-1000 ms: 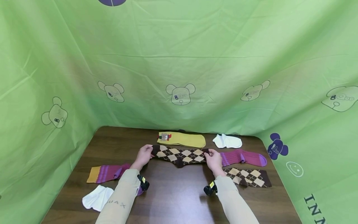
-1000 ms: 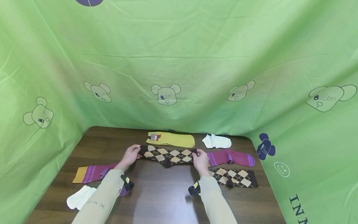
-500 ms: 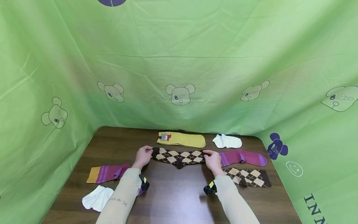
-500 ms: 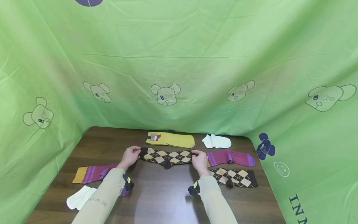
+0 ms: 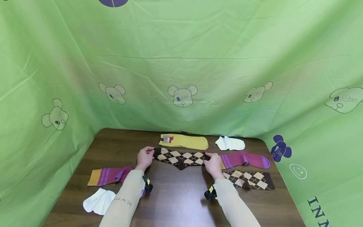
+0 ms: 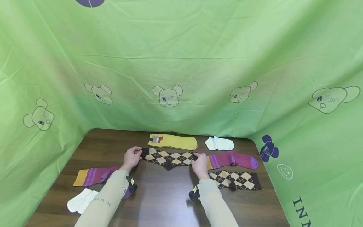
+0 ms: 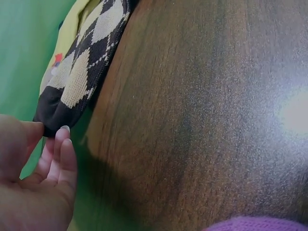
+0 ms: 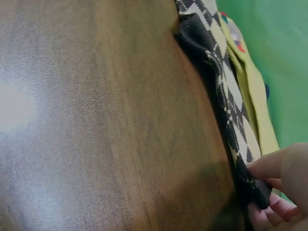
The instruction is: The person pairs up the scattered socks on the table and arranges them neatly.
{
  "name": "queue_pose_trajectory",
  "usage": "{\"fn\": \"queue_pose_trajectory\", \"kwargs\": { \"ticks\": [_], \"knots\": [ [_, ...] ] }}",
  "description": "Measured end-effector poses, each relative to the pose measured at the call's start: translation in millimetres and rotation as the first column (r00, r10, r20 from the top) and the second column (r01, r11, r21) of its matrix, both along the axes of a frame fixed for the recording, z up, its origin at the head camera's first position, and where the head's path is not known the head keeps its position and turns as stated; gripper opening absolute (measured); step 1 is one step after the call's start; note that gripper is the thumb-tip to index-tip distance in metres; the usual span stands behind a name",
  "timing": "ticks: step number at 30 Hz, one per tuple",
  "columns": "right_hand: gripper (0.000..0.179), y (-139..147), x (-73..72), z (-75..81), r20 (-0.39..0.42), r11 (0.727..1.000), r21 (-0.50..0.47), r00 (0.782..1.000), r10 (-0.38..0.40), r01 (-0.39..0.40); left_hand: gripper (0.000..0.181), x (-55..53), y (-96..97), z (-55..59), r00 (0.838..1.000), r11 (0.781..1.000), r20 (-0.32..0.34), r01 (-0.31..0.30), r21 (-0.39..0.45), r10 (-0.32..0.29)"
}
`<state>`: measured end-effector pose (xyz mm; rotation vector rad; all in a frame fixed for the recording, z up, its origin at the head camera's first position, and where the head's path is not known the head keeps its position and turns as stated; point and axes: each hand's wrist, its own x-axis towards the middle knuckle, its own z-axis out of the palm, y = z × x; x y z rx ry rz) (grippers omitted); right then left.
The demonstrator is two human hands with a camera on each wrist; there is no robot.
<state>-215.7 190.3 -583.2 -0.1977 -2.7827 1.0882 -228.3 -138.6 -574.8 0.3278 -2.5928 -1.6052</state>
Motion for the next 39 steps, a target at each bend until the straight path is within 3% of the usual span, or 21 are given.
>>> {"fn": "queue_pose_trajectory", "kwargs": {
  "ticks": [6, 13, 24, 29, 39],
  "knots": [
    [0.053, -2, 2.0, -0.4, 0.007, 1.0, 0.003, 1.0, -0.012, 0.012, 0.018, -0.3, -0.1, 0.8, 1.0, 1.0, 0.017, 0.014, -0.011, -0.013],
    [0.05, -1, 2.1, 2.8, -0.045, 0.991, -0.12, 0.997, -0.056, 0.051, 0.032, 0.9, 0.4, 6.2, 0.999, 1.0, 0.031, -0.029, -0.002, 0.029],
    [0.054, 7, 6.1, 15.6, -0.015, 0.979, -0.196, 0.998, -0.054, 0.05, 0.048, 2.6, 4.5, 12.4, 0.998, 0.998, 0.044, -0.038, 0.044, 0.036],
    [0.057, 12, 6.7, 21.4, -0.028, 0.972, -0.229, 0.998, -0.062, 0.054, 0.052, 5.0, 9.5, 16.2, 1.0, 0.999, 0.0, -0.019, 0.044, 0.019],
    [0.064, 24, 12.3, 31.9, 0.011, 0.97, -0.243, 1.0, -0.027, 0.029, 0.06, 7.4, 15.9, 19.9, 0.992, 0.994, -0.094, 0.084, 0.065, -0.078]
  ]
}}
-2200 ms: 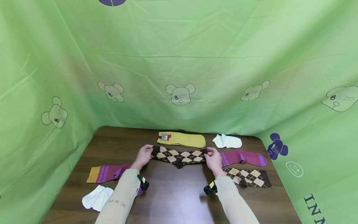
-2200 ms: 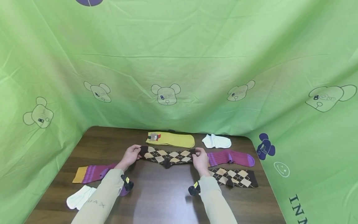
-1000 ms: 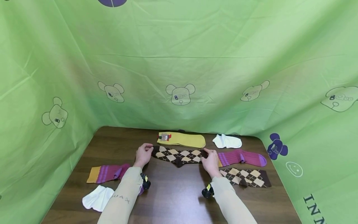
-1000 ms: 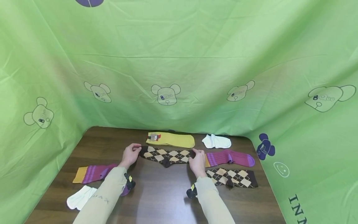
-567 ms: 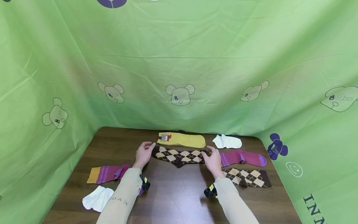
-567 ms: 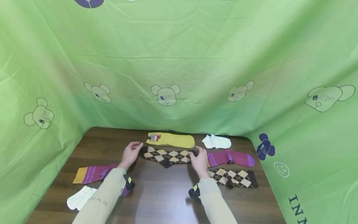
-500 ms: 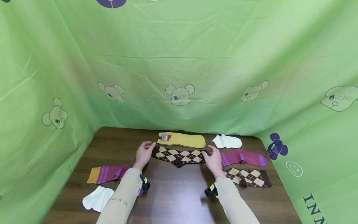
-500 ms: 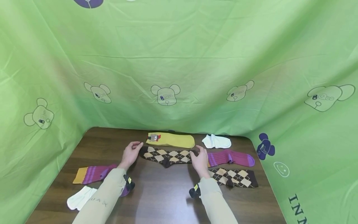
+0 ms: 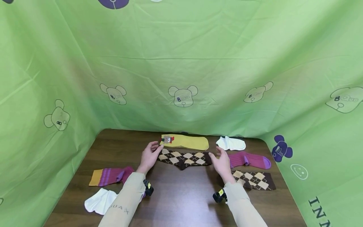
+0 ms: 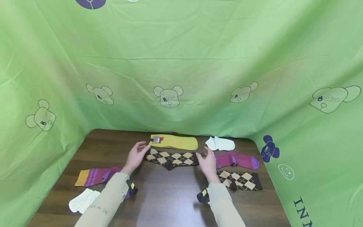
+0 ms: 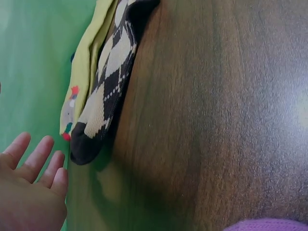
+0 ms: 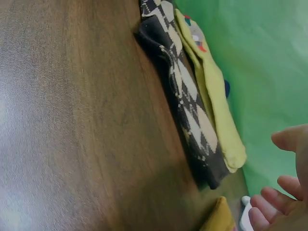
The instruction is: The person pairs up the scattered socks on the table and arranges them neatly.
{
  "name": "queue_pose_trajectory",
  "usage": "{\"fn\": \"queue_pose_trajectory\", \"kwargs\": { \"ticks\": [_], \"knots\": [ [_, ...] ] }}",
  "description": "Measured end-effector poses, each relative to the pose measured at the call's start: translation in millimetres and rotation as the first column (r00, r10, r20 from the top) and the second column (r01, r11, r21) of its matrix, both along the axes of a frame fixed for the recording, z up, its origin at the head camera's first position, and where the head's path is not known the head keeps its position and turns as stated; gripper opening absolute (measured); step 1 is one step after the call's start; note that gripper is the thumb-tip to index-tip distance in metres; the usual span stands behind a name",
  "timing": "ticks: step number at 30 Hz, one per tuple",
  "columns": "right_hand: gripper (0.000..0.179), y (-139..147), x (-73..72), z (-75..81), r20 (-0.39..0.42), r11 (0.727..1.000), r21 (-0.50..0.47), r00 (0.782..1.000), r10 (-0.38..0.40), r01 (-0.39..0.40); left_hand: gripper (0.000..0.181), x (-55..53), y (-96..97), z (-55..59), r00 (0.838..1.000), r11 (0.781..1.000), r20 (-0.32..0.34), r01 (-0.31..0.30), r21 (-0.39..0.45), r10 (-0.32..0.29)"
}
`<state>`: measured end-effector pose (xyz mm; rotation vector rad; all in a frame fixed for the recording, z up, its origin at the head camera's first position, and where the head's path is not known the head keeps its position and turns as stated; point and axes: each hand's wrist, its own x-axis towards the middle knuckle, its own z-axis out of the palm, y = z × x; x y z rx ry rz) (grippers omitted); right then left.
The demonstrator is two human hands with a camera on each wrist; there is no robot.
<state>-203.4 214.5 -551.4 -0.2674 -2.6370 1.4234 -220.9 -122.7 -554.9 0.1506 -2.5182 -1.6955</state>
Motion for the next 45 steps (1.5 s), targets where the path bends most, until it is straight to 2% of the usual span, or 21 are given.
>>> {"fn": "queue_pose_trajectory", "kwargs": {
  "ticks": [11, 21, 27, 37, 45],
  "knots": [
    [0.066, 14, 7.0, 12.8, -0.034, 1.0, -0.012, 0.999, -0.001, 0.001, 0.064, 5.9, 15.6, 6.3, 0.995, 0.995, -0.038, 0.095, 0.014, -0.094],
    [0.068, 30, 17.7, 25.8, -0.031, 1.0, -0.001, 0.999, -0.019, 0.019, 0.068, 11.4, 33.3, 8.8, 0.985, 0.986, -0.057, 0.162, 0.026, -0.161],
    [0.068, 45, 26.6, 27.5, -0.041, 0.998, 0.034, 0.998, -0.047, 0.048, 0.07, 16.7, 47.3, 9.5, 0.978, 0.979, -0.049, 0.202, -0.008, -0.202],
    [0.072, 72, 42.0, 31.4, -0.033, 0.994, 0.027, 0.994, -0.106, 0.106, 0.065, 28.2, 71.3, 10.8, 0.956, 0.957, -0.034, 0.29, -0.023, -0.291],
    [0.075, 93, 51.1, 26.5, -0.005, 0.984, 0.028, 0.985, -0.174, 0.174, 0.063, 39.1, 92.0, 8.9, 0.934, 0.934, -0.04, 0.352, -0.057, -0.355]
  ]
}}
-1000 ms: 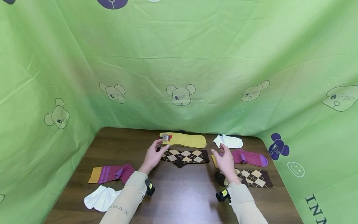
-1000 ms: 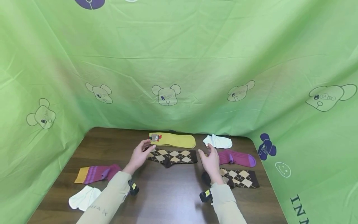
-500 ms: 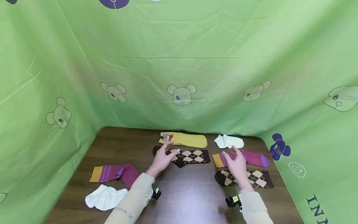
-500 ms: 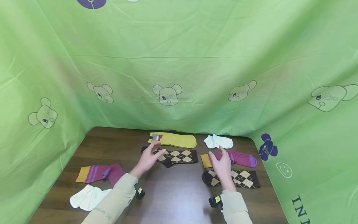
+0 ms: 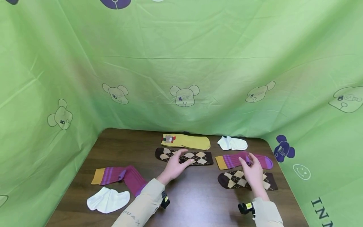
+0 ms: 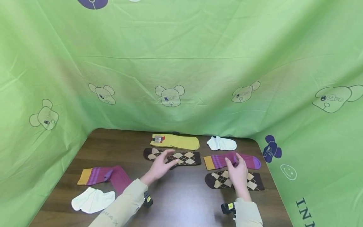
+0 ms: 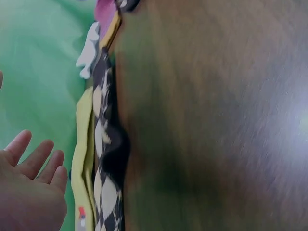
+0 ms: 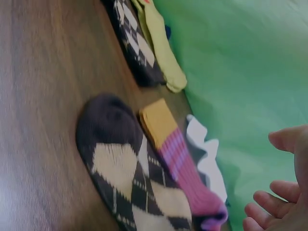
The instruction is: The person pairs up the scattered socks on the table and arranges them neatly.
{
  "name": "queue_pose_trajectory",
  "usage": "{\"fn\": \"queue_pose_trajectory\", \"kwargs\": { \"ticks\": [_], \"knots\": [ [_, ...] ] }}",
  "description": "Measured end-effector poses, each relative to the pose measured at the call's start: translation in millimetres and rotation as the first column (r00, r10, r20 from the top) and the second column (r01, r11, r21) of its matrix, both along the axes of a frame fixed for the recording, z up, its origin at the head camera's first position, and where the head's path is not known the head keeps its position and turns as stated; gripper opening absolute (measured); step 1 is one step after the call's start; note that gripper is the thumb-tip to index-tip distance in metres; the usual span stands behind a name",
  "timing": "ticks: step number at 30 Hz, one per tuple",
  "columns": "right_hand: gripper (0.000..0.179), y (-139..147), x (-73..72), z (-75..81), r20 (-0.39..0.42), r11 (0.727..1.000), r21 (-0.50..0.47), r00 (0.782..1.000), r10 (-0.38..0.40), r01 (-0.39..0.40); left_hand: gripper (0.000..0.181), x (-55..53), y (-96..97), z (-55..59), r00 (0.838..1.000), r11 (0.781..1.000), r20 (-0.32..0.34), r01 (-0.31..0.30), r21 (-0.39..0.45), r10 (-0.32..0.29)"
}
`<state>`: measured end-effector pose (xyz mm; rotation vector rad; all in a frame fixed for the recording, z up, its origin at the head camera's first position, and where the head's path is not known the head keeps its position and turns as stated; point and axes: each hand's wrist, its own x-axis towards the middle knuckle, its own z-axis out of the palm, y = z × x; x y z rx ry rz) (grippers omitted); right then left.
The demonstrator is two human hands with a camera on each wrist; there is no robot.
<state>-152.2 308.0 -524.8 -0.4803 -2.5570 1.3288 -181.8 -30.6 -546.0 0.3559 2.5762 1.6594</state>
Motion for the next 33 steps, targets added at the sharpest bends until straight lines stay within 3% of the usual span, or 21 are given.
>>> {"fn": "queue_pose_trajectory", "kwargs": {
  "ticks": [6, 20, 33],
  "knots": [
    [0.072, 16, 5.4, -8.1, 0.024, 0.997, 0.044, 0.998, -0.057, 0.056, 0.068, 9.1, 16.9, -2.9, 0.999, 0.999, 0.019, 0.04, -0.025, -0.04],
    [0.073, 53, 22.9, -18.8, 0.113, 0.985, 0.067, 0.979, -0.168, 0.161, 0.072, 27.6, 61.4, -9.0, 0.989, 0.983, -0.057, 0.13, -0.129, -0.138],
    [0.07, 73, 31.9, -26.8, 0.172, 0.974, 0.143, 0.964, -0.201, 0.178, 0.069, 39.4, 95.9, -22.9, 0.987, 0.974, -0.009, 0.158, -0.164, -0.162]
  ]
}}
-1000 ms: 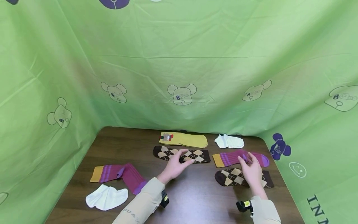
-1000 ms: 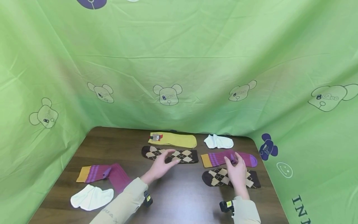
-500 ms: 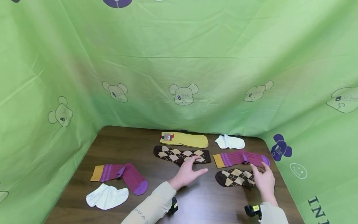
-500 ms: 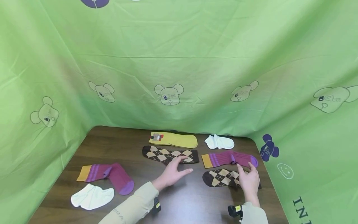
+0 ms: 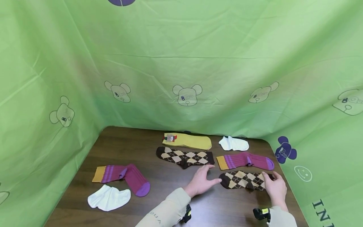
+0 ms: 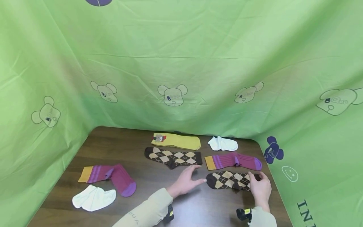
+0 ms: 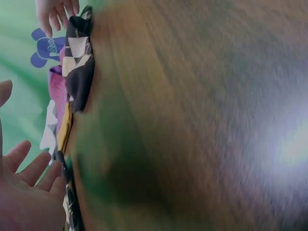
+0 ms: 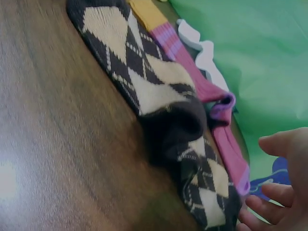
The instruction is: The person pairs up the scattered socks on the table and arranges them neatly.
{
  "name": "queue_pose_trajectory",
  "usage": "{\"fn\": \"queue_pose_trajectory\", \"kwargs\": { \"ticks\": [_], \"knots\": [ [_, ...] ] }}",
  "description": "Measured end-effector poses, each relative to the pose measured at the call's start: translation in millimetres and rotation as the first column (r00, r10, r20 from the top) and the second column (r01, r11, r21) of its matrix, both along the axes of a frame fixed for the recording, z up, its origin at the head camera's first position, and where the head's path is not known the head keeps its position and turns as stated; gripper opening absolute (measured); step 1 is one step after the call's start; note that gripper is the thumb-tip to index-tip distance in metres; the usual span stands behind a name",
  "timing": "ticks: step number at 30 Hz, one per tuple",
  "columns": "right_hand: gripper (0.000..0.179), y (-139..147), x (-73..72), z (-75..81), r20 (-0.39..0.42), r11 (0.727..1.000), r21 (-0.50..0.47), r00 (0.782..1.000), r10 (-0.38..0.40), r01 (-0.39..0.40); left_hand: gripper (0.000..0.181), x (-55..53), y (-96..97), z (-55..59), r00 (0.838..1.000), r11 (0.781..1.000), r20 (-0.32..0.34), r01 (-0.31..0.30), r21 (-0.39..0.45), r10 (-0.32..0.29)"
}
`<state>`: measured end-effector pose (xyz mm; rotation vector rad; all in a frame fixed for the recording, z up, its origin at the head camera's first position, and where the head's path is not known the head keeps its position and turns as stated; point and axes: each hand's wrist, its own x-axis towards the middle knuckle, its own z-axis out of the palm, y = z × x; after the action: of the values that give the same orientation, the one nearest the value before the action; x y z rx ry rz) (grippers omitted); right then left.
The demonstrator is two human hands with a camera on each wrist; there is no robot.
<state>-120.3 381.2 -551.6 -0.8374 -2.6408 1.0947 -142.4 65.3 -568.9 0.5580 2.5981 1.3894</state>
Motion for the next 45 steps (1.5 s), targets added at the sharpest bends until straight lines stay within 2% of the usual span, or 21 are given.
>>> {"fn": "queue_pose_trajectory", "kwargs": {
  "ticks": [4, 7, 12, 14, 17, 23, 30, 37, 40, 45],
  "knots": [
    [0.069, 5, 2.4, -5.2, 0.02, 1.0, 0.015, 1.0, 0.015, -0.015, 0.071, 3.2, 6.8, -2.9, 0.999, 0.998, -0.022, 0.034, -0.049, -0.035],
    [0.07, 8, 3.4, -9.0, 0.028, 0.999, 0.027, 0.999, 0.019, -0.02, 0.071, 6.4, 11.8, -3.8, 0.994, 0.991, -0.067, 0.076, -0.109, -0.084],
    [0.063, 11, 5.0, -12.3, 0.034, 0.997, 0.072, 0.999, 0.013, -0.016, 0.069, 12.5, 20.8, -5.4, 0.97, 0.959, -0.146, 0.155, -0.238, -0.193],
    [0.063, 12, 5.8, -13.6, 0.052, 0.997, 0.077, 0.999, 0.018, -0.022, 0.069, 14.3, 23.8, -6.6, 0.965, 0.947, -0.156, 0.164, -0.275, -0.212],
    [0.067, 11, 6.6, -15.2, 0.084, 0.997, 0.069, 0.996, 0.031, -0.037, 0.067, 14.7, 27.0, -6.5, 0.97, 0.947, -0.146, 0.149, -0.284, -0.196],
    [0.071, 7, 5.9, -16.8, 0.111, 0.995, 0.08, 0.993, 0.05, -0.059, 0.063, 10.9, 27.8, -5.1, 0.986, 0.964, -0.124, 0.077, -0.254, -0.112],
    [0.073, 1, 2.4, -15.5, 0.111, 0.992, 0.079, 0.989, 0.094, -0.103, 0.058, 9.3, 23.4, -4.1, 0.989, 0.948, -0.122, 0.038, -0.317, -0.08],
    [0.071, -4, 1.4, -13.7, 0.127, 0.988, 0.082, 0.985, 0.119, -0.13, 0.044, 9.6, 20.0, -0.4, 0.99, 0.945, -0.137, -0.02, -0.325, -0.026],
    [0.069, -5, 0.9, -13.8, 0.141, 0.986, 0.091, 0.982, 0.125, -0.139, 0.03, 10.2, 18.7, -0.9, 0.986, 0.946, -0.163, -0.03, -0.323, -0.025],
    [0.066, -6, 0.5, -14.3, 0.145, 0.984, 0.103, 0.981, 0.132, -0.147, 0.017, 12.0, 17.6, -4.5, 0.975, 0.928, -0.21, -0.018, -0.372, -0.066]
  ]
}}
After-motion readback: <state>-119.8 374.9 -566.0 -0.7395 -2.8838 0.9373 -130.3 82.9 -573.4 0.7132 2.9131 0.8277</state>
